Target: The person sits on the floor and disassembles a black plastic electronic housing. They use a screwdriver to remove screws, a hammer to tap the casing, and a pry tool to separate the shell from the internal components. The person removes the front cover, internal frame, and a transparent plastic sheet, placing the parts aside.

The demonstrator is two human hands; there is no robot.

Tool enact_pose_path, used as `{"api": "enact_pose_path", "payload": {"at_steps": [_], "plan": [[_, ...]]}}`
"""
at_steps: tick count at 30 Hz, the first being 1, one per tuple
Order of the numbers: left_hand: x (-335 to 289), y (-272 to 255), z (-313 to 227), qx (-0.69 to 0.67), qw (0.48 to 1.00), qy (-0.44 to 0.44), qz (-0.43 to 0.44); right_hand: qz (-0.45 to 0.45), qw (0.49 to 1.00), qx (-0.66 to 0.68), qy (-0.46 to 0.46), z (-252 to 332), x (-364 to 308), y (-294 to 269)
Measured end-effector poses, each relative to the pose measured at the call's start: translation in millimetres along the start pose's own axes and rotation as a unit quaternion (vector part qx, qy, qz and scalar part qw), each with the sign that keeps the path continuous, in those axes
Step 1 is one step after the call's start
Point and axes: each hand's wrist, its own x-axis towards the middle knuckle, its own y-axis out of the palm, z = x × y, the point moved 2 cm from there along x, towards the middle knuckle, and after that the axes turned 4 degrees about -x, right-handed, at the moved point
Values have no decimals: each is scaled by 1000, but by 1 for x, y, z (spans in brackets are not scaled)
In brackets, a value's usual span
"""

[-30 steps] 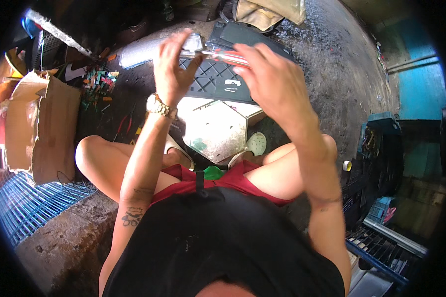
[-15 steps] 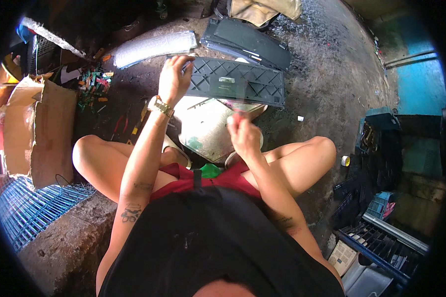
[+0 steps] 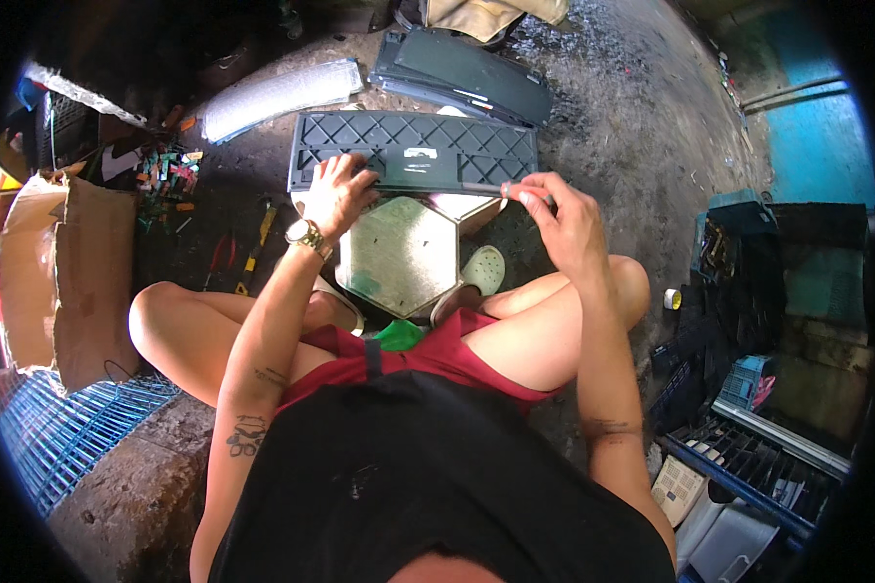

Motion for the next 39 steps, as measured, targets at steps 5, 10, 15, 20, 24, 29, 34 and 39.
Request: {"api": "enact_pose_path", "payload": {"at_steps": [5, 10, 15, 20, 24, 29, 34, 39], "plan": [[-9, -11, 13, 8, 1000, -23, 1, 55, 997, -39, -32, -2, 12, -6], [-14, -18, 12, -5, 1000, -11, -6, 71, 995, -19, -69, 5, 19, 13], [9, -16, -22, -19, 996, -11, -82, 118, 971, -163, -128, 24, 41, 12], [53, 21, -79, -258, 965, -32, 9, 179, 905, -313, -227, 56, 79, 35], [64, 49, -91, -292, 949, -83, 80, 249, 871, -378, -191, 61, 90, 37], [60, 60, -83, -229, 970, -47, 66, 256, 868, -319, -282, 67, 78, 22], [59, 59, -85, -241, 970, -27, -6, 308, 861, -371, -159, 62, 76, 21], [55, 63, -83, -236, 966, -66, 85, 286, 850, -339, -284, 67, 76, 17]]}}
